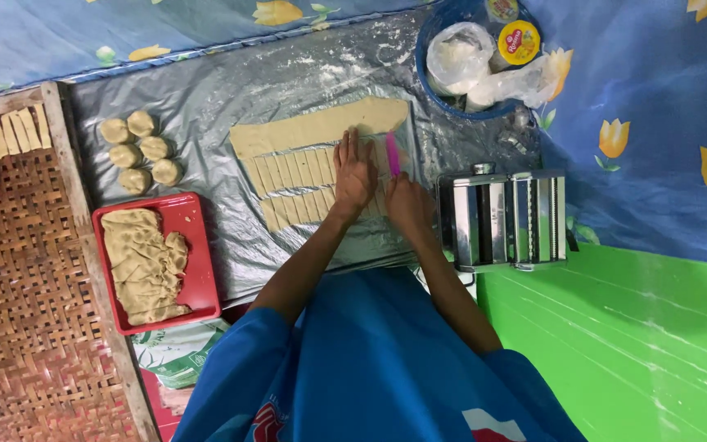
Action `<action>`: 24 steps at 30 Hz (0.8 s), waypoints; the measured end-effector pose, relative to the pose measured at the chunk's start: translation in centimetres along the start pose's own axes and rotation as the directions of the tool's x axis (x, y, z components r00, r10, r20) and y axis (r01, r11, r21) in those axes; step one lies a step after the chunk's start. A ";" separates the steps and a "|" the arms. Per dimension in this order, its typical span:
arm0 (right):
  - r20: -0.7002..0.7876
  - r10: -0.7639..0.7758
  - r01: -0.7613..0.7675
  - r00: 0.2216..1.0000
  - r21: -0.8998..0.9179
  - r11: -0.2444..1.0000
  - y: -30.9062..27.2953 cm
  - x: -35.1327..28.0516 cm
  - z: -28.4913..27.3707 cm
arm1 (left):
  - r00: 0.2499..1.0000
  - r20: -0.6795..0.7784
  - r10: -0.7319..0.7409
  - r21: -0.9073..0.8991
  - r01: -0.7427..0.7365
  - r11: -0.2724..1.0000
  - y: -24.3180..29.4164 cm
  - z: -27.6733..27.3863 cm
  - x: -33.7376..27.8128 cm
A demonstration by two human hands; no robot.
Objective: Cutting thin strips of dough using a plastic spatula on a covered workbench.
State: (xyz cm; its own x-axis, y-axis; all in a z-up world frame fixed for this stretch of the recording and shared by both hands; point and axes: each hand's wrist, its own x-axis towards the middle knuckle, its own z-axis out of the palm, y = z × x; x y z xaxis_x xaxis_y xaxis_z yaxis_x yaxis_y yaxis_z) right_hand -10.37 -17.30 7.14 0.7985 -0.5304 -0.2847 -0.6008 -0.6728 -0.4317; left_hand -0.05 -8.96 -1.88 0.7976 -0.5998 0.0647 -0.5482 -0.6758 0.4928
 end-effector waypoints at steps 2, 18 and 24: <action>0.010 0.013 -0.013 1.000 -0.016 1.000 0.7 0.6 0.6 | 1.000 0.010 -0.002 0.000 0.002 1.000 -0.2 0.6 0.1; -0.357 -0.101 0.183 0.929 0.203 0.962 6.1 -2.9 1.4 | 0.962 0.183 0.200 0.150 -0.229 0.962 3.3 -3.0 1.7; -0.381 -0.098 0.251 0.919 0.377 0.892 5.2 -4.7 0.3 | 0.936 0.084 0.342 0.110 -0.350 0.930 2.5 0.3 2.2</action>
State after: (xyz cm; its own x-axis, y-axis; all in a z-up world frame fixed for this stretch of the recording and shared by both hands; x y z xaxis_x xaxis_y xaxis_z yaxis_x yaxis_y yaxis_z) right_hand -17.26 -18.11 5.99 0.7788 -0.6182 0.1064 -0.3212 -0.5386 -0.7789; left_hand 0.31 -12.10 -0.79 0.5380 -0.8284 0.1563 -0.8167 -0.4662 0.3402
